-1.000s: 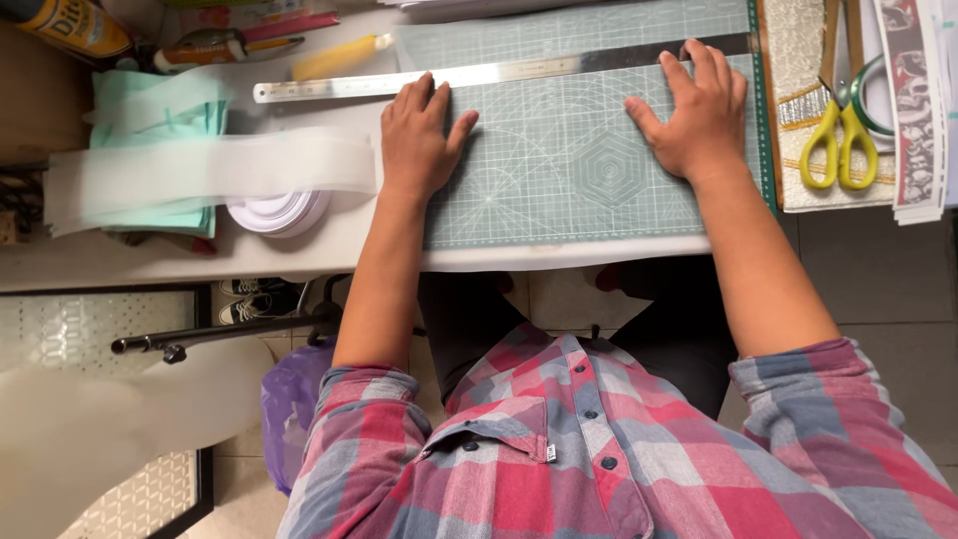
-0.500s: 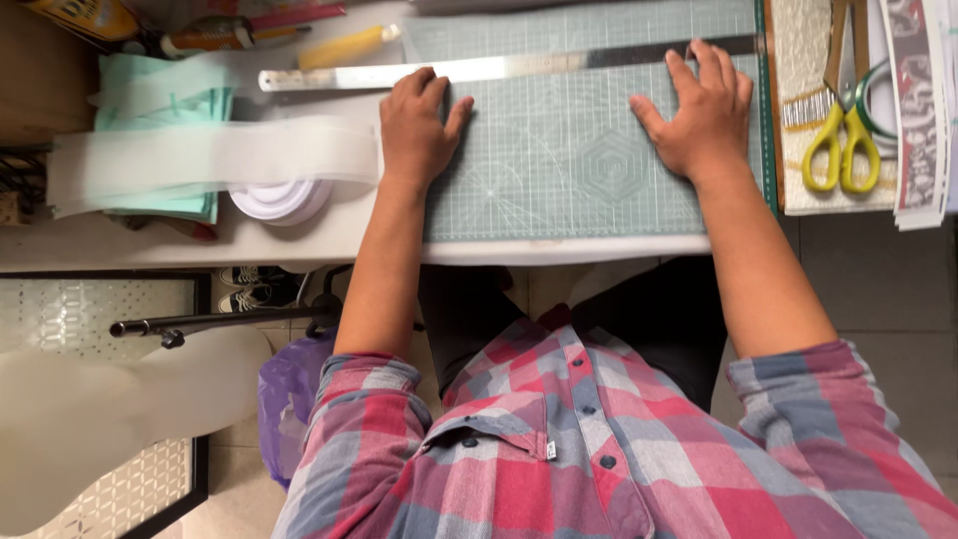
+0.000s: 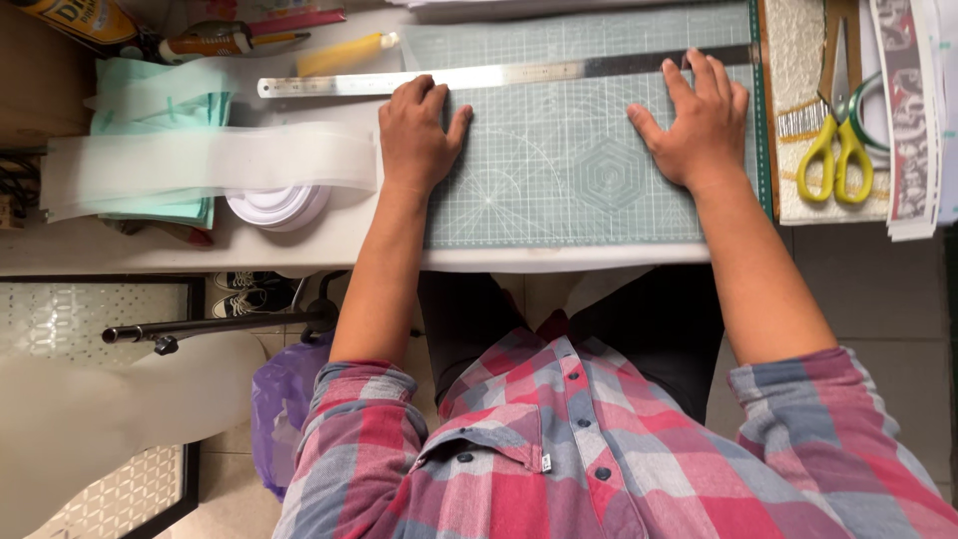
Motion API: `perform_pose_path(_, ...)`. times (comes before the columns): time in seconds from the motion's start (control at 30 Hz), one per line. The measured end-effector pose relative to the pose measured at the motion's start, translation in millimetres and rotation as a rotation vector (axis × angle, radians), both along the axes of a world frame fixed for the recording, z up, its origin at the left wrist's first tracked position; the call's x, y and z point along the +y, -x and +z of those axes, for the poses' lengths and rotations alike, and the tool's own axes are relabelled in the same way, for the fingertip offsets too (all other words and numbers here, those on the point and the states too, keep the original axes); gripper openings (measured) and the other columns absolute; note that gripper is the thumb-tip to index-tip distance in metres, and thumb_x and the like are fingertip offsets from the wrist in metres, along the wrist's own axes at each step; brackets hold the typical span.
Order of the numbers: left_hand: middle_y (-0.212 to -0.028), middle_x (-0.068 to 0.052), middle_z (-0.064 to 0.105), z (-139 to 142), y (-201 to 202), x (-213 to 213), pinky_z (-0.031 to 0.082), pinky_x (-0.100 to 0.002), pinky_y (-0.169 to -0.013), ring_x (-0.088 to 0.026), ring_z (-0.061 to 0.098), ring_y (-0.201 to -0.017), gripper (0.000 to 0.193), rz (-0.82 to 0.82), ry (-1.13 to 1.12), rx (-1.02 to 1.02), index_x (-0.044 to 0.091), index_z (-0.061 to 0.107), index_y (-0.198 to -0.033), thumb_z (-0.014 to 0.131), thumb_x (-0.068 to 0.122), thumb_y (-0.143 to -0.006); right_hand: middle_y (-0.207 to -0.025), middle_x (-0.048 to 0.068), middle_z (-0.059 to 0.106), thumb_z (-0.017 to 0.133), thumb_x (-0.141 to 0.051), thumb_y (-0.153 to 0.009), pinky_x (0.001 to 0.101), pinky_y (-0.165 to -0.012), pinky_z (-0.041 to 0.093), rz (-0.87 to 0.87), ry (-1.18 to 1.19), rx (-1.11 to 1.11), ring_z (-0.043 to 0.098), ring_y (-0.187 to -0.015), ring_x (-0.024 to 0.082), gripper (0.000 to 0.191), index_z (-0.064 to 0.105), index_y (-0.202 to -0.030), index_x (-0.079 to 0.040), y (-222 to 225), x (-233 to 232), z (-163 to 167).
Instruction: The person uses a metal ruler and a yellow utility knife to cut a translucent sheet on a green cutting mat. They repeatedly align the ruler, cut along its edge, and stack the cut pieces to the side.
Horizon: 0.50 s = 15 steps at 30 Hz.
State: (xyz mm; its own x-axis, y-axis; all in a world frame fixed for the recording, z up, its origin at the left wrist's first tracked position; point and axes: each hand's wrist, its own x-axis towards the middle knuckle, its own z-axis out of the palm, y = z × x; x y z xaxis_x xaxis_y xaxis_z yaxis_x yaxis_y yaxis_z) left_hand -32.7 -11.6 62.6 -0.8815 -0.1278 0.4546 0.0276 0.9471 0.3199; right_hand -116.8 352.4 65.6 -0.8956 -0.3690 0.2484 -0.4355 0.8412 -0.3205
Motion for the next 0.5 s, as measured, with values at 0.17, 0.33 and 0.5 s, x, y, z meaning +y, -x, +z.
perform_pose_path(0.17, -0.129, -0.012, 0.066, 2.9, 2.0, 0.3, 0.041, -0.046, -0.103, -0.027, 0.057, -0.125, 0.042, 0.02, -0.014, -0.033, 0.006, 0.073, -0.117, 0.077, 0.039, -0.093, -0.158, 0.024, 0.044, 0.063, -0.058, -0.104, 0.0515, -0.119, 0.021, -0.001, -0.052, 0.011, 0.032, -0.15, 0.036, 0.072, 0.058, -0.149, -0.003, 1.5, -3.0, 4.8)
perform_pose_path(0.33, -0.129, -0.012, 0.065, 3.1, 0.7, 0.4, 0.041, -0.046, -0.102, -0.027, 0.056, -0.126, 0.041, 0.022, -0.017, -0.019, 0.006, 0.073, -0.115, 0.077, 0.039, -0.091, -0.16, 0.024, 0.043, 0.062, -0.059, -0.104, 0.0512, -0.12, 0.022, -0.009, -0.044, -0.004, 0.032, -0.151, 0.035, 0.073, 0.058, -0.151, -0.003, -3.2, -3.1, 7.1)
perform_pose_path(0.5, -0.131, -0.012, 0.065, 1.7, -0.1, 0.3, 0.041, -0.046, -0.102, -0.027, 0.056, -0.126, 0.042, 0.021, -0.036, -0.022, 0.006, 0.073, -0.115, 0.077, 0.04, -0.091, -0.161, 0.024, 0.042, 0.062, -0.058, -0.105, 0.051, -0.12, 0.023, -0.016, -0.041, -0.001, 0.032, -0.15, 0.035, 0.073, 0.057, -0.152, -0.004, -5.2, -2.9, 8.5)
